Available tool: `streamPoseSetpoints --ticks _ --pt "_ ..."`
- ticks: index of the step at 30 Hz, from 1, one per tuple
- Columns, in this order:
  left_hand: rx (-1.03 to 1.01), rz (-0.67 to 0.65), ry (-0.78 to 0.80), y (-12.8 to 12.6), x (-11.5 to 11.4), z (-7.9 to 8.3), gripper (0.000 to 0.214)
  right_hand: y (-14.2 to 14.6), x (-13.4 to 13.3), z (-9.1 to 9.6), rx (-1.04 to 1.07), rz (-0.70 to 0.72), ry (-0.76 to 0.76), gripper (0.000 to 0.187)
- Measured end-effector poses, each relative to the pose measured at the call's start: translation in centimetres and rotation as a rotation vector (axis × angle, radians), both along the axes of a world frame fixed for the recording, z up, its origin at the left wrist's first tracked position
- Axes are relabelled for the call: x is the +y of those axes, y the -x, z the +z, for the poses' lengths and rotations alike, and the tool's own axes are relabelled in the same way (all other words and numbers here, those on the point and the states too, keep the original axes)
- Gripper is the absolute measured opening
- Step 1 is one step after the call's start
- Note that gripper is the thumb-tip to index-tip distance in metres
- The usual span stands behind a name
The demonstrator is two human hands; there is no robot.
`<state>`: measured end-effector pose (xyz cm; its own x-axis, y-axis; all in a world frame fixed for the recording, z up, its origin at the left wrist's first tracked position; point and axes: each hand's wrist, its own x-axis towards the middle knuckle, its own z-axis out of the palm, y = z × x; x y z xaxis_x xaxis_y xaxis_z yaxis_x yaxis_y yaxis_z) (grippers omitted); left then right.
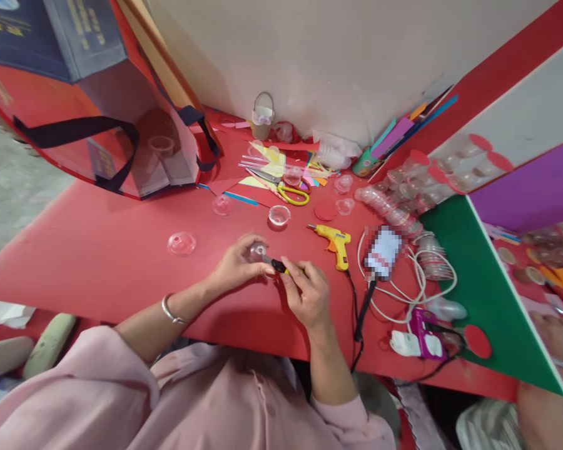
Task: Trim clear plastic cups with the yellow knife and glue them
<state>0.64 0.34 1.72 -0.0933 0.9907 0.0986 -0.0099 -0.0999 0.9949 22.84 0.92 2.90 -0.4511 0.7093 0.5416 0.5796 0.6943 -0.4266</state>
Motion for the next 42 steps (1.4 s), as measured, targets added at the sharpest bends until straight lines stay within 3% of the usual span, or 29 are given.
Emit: streamPoseSetpoints --ticks 7,13,26,36,42 --pt "0.074 0.001 -0.059 0.04 0.0 0.31 0.056 -0.04 0.05 -0.19 -0.022 -0.032 -0.035 0.035" --pt "-0.01 0.011 0.058 -0.06 -0.17 0.35 0.071 -0.04 -0.01 0.03 0.01 -0.002 -0.005 0.035" --pt "0.133 0.021 -0.061 0.15 -0.06 0.3 0.062 0.05 -0.05 -0.15 0.002 -0.013 0.014 0.034" --pt "0.004 -0.008 0.067 -0.11 -0.25 0.23 0.07 -0.03 -0.04 0.09 -0.023 -0.03 -0.011 0.034" --pt "0.083 0.0 0.017 0.11 -0.17 0.38 0.067 0.05 -0.01 0.01 -0.006 -0.014 0.002 0.033"
